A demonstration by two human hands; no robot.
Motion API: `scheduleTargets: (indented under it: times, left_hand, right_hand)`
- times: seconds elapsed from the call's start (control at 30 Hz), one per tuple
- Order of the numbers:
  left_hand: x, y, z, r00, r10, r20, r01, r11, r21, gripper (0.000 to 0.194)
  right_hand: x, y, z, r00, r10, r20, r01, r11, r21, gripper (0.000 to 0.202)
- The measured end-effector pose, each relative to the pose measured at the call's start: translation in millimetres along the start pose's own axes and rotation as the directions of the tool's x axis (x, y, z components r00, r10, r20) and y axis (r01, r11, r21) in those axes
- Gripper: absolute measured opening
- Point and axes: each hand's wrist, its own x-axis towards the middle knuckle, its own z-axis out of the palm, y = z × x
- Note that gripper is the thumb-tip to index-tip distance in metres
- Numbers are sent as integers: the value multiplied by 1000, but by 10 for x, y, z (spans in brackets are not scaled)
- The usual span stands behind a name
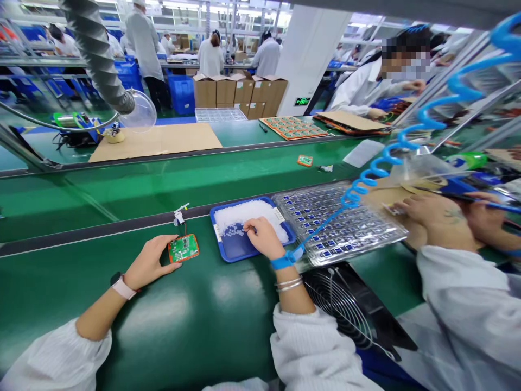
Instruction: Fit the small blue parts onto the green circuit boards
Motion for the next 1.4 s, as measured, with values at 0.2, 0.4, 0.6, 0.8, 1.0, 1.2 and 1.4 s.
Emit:
scheduleTargets:
  times: [0.2, 0.4, 0.6, 0.8, 1.0, 1.2, 1.4]
  left_hand:
    - [19, -4, 6, 1000, -4, 14, 4, 1000, 0, 62]
    - [17, 2, -6, 1000, -2, 27, 2, 1000, 5, 61]
    - [20, -10, -2, 1000, 1, 22, -1, 1000, -4, 61]
    - [21, -8, 1, 1000, 3, 17, -3, 1000, -12, 61]
    - [19, -12, 6, 1000, 0, 9, 0, 1000, -20, 60]
    - [20, -13, 7, 1000, 5, 19, -5, 1000, -10, 60]
    - [22, -14, 4, 1000, 1, 29, -1, 1000, -4, 59]
  right_hand:
    - [-7, -36, -12, 1000, -9, -25, 9, 1000, -5, 21]
    - [-9, -54, -17, 1000, 1, 24, -1, 1000, -9, 20]
    - [-4, -7, 6, 999, 16, -40, -16, 1000, -11, 22]
    - [-3, 13, 78, 999, -12, -53, 11, 1000, -21, 27]
    - [-5, -12, 84, 999, -40, -13, 41, 999, 13, 24]
    - [-10, 1, 82, 999, -14, -38, 14, 1000, -2, 27]
    - [-5, -17, 81, 1000, -13, -23, 14, 1000, 20, 26]
